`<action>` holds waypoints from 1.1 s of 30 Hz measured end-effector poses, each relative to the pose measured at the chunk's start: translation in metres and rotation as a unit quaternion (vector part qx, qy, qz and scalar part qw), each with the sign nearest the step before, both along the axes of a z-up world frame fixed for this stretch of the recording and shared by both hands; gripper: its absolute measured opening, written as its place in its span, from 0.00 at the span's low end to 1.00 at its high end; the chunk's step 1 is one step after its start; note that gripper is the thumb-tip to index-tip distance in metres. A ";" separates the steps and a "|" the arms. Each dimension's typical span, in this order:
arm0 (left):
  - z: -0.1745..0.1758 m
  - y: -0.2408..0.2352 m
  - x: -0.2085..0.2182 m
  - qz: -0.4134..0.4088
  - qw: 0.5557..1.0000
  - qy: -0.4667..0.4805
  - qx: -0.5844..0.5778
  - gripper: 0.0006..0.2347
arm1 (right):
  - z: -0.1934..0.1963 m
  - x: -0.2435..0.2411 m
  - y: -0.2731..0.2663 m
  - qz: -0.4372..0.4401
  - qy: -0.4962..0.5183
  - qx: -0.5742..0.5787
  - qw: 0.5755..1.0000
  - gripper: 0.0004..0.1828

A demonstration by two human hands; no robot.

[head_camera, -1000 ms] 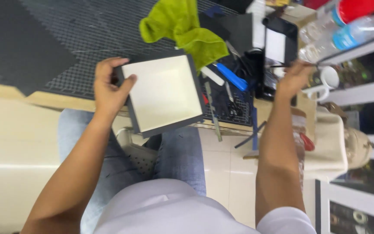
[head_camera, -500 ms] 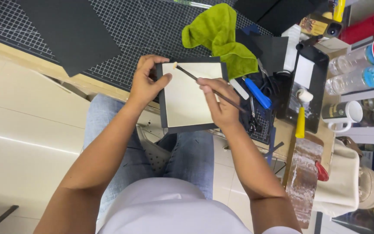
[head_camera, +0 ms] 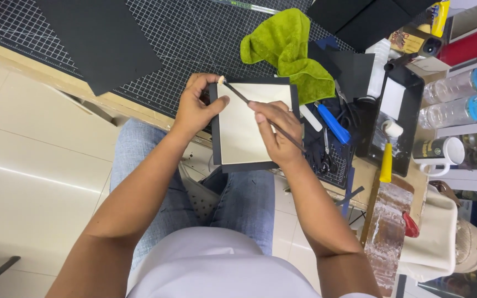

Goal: The person applies adhesive to the edges of a black and white rectangular frame using a yellow-handled roller, then smooths the edges with a red plastic scraper. They trim excess black material with scissors and repeat the process on the opposite side, finishing by wiping the surface with a green cloth.

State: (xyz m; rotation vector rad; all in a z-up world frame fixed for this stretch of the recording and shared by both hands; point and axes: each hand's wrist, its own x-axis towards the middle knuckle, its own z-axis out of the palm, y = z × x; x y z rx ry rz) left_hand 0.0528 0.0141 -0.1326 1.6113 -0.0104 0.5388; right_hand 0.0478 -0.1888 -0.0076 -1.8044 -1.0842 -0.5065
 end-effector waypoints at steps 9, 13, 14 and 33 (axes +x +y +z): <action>0.023 0.001 -0.011 0.006 0.999 -0.013 0.032 0.16 | -0.001 -0.011 -0.013 -0.048 0.021 0.034 0.998 0.12; 0.035 0.007 -0.015 0.037 0.992 -0.080 0.086 0.15 | -0.016 -0.044 -0.024 -0.061 0.035 0.027 0.997 0.15; 0.036 0.009 -0.015 0.046 0.985 -0.100 0.133 0.15 | -0.023 -0.051 -0.028 -0.068 0.033 0.024 0.997 0.16; 0.142 0.054 0.076 -0.363 0.800 0.436 0.195 0.29 | -0.058 -0.075 -0.024 -0.164 -0.034 -0.039 0.985 0.16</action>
